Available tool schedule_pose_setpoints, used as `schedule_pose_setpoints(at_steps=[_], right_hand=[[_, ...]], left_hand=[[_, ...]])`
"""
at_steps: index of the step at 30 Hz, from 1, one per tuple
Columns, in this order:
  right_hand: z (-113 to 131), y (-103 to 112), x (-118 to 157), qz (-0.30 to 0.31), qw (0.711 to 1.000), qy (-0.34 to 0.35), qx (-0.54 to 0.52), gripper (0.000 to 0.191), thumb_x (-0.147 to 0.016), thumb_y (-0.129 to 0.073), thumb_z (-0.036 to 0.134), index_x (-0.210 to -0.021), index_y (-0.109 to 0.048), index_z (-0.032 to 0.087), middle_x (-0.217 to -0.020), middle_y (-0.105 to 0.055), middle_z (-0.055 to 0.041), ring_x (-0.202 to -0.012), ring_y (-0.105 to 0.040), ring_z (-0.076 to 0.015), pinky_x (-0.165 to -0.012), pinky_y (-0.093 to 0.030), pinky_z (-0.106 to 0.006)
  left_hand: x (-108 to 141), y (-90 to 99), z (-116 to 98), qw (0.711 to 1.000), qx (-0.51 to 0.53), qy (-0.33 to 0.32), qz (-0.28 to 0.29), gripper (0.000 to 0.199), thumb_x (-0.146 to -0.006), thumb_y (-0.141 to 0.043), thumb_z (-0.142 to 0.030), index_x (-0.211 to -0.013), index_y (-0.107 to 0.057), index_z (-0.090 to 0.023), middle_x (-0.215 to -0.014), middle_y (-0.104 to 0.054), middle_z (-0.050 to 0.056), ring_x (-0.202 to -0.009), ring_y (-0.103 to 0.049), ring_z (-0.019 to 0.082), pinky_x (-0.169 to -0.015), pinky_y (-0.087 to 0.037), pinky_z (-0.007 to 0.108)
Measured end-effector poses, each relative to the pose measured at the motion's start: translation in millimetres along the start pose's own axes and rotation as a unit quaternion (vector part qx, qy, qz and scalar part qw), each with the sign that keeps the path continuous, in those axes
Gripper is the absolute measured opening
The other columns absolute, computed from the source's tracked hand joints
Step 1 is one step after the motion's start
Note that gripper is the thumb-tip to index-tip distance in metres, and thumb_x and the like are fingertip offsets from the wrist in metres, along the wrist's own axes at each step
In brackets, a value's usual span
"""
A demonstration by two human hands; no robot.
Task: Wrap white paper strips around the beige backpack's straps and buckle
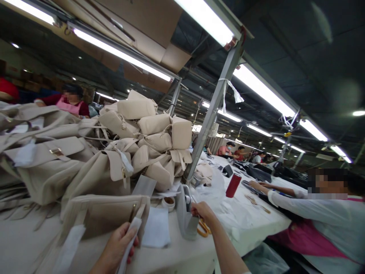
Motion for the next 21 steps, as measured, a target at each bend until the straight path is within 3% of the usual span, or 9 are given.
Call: schedule_pose_setpoints(at_steps=[3, 8, 13, 17, 21], right_hand=[[3, -1, 4, 0.028, 0.999, -0.034, -0.027, 0.036, -0.089, -0.053, 0.024, -0.054, -0.058, 0.015, -0.048, -0.055, 0.0035, -0.042, -0.048, -0.0088, -0.044, -0.032, -0.022], [11, 0, 7, 0.035, 0.997, -0.050, -0.042, 0.036, -0.089, -0.061, 0.030, -0.057, -0.052, 0.016, -0.049, -0.047, 0.0095, -0.039, -0.036, -0.0051, -0.041, -0.030, -0.019], [18, 10, 20, 0.000, 0.998, -0.013, -0.066, 0.032, -0.075, -0.061, 0.015, -0.045, -0.048, 0.018, -0.042, -0.040, 0.0080, -0.039, -0.027, -0.0055, -0.040, -0.018, -0.022], [8, 18, 44, -0.025, 0.995, 0.022, -0.097, 0.023, -0.064, -0.057, 0.025, -0.043, -0.049, 0.019, -0.039, -0.034, 0.0069, -0.040, -0.024, -0.0072, -0.041, -0.015, -0.024], [-17, 21, 66, -0.053, 0.992, 0.019, -0.116, 0.025, -0.062, -0.055, 0.040, -0.046, -0.047, 0.022, -0.041, -0.032, 0.0076, -0.039, -0.021, -0.0075, -0.041, -0.015, -0.024]], left_hand=[[0, 0.5, 0, 1.000, -0.012, 0.008, 0.001, 0.059, -0.053, -0.069, -0.075, -0.062, -0.049, -0.020, -0.049, -0.051, -0.005, -0.039, -0.037, 0.007, -0.037, -0.028, 0.018], [-4, 3.0, 4, 1.000, -0.023, 0.010, -0.002, 0.058, -0.054, -0.069, -0.074, -0.063, -0.050, -0.020, -0.051, -0.051, -0.005, -0.041, -0.040, 0.008, -0.038, -0.031, 0.019], [-5, 3.9, 4, 1.000, -0.015, 0.019, 0.006, 0.062, -0.049, -0.070, -0.076, -0.063, -0.050, -0.019, -0.051, -0.051, -0.005, -0.041, -0.040, 0.007, -0.037, -0.031, 0.018], [0, 2.9, -2, 1.000, -0.011, 0.010, 0.008, 0.060, -0.052, -0.070, -0.075, -0.063, -0.050, -0.019, -0.051, -0.051, -0.005, -0.041, -0.040, 0.007, -0.037, -0.031, 0.018], [2, 1.0, -6, 1.000, -0.021, 0.019, 0.002, 0.060, -0.051, -0.071, -0.074, -0.064, -0.051, -0.019, -0.052, -0.052, -0.005, -0.041, -0.040, 0.007, -0.037, -0.032, 0.018]])
Point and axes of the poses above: each hand's wrist, its own x-axis away from the middle knuckle, its own y-axis out of the back of the hand, z = x × y, the point moved 3 cm from there along -x, towards the middle knuckle
